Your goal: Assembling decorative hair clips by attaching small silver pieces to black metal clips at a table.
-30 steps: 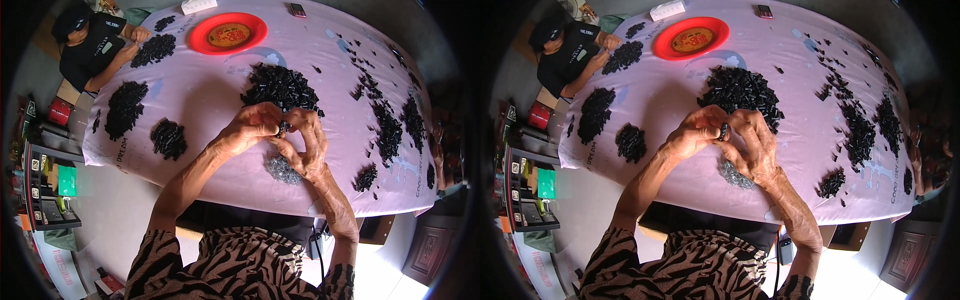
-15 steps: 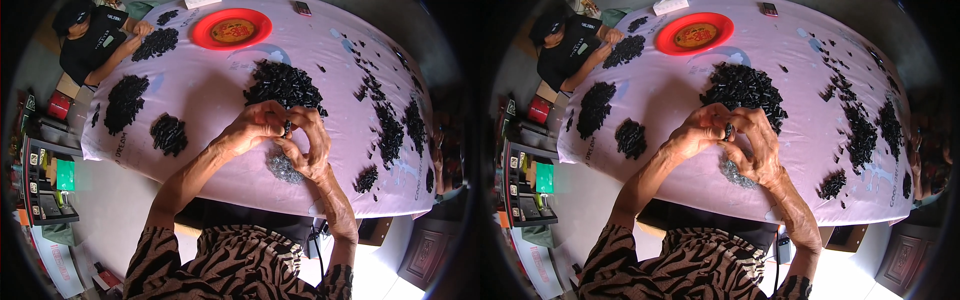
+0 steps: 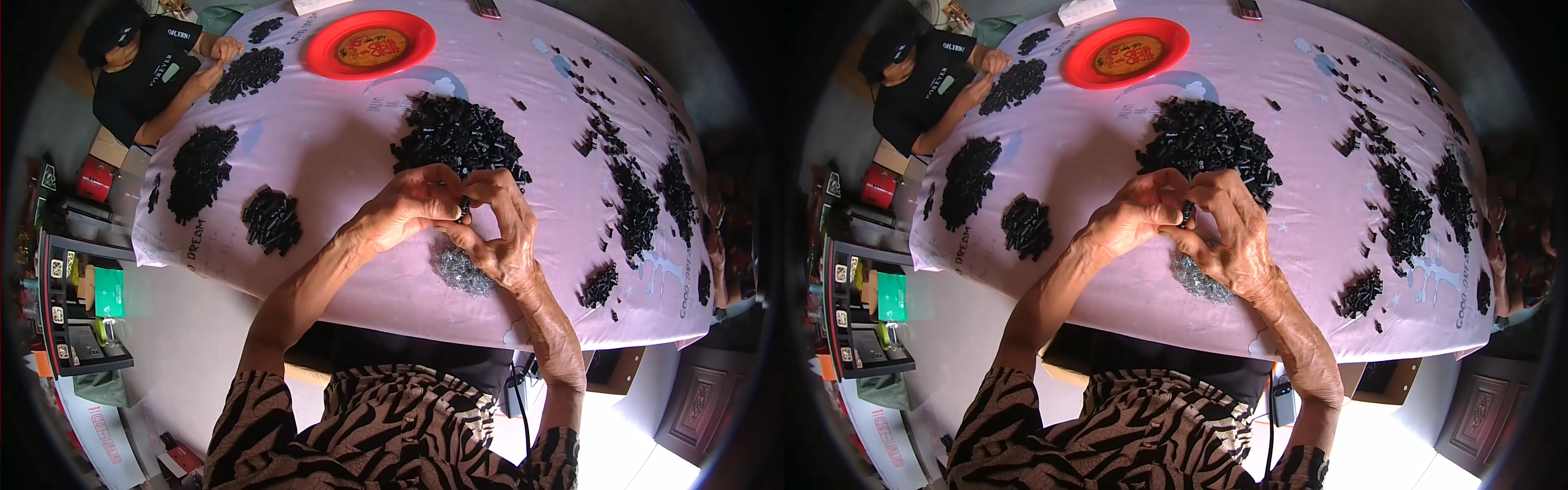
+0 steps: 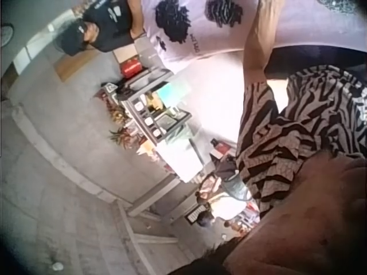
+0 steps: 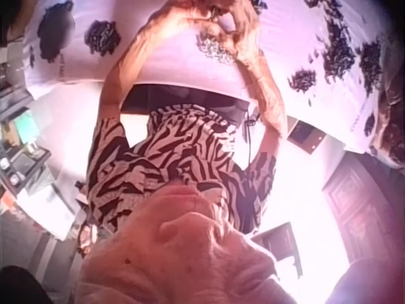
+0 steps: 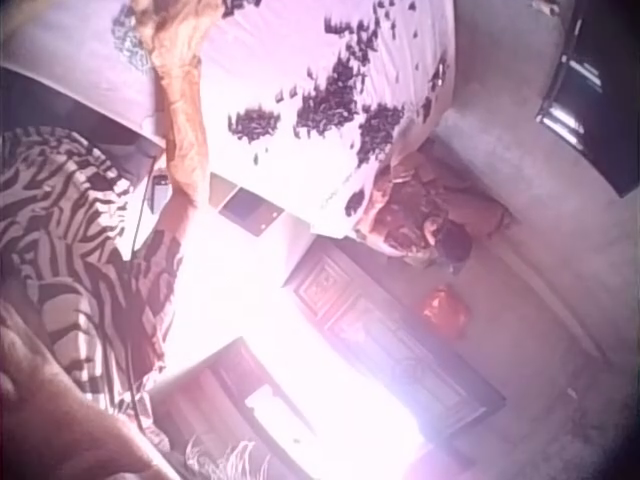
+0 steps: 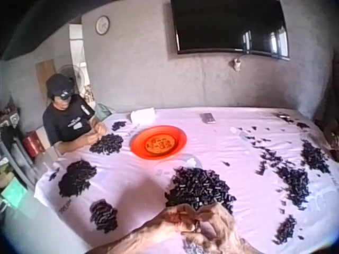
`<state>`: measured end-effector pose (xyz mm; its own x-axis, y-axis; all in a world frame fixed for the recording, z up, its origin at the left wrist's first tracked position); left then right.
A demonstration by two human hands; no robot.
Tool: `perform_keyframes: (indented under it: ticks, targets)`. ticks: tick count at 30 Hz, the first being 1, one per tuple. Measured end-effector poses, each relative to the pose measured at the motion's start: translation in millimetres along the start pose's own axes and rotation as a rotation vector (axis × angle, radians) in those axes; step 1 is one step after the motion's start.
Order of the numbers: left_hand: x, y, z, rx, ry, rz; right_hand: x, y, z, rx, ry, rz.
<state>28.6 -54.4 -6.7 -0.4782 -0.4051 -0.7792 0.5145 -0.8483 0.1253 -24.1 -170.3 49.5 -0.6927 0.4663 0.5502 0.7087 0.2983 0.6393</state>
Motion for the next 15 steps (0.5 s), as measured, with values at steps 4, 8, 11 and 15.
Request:
perform_keyframes:
  ticks: [4,8,11,15]
  targets:
    - [0.8,0.5,-0.2,-0.028,-0.037,-0.033,0.0,0.5,-0.6,-0.021,0.011,-0.002]
    - [4.9,0.8,-1.7,-0.030,-0.013,-0.047,2.4,1.2,-3.5,-0.043,-0.003,-0.013]
    - [7.4,1.3,-1.7,-0.053,-0.018,-0.041,1.3,0.3,-3.4,-0.040,-0.011,-0.024]
    - [15.0,0.8,-4.5,-0.080,-0.090,-0.039,4.6,0.7,-3.2,-0.019,-0.018,-0.046]
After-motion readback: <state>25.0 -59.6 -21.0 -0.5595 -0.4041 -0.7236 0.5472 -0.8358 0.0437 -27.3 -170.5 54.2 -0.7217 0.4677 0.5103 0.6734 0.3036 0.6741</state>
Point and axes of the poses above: each hand's wrist, its own y-axis towards the middle knuckle, its own z-axis out of the palm, x = y × z, the point moved 6 cm from there along y, towards the middle knuckle, and after that the axes turned 9 degrees about x, right-handed, at the moved point
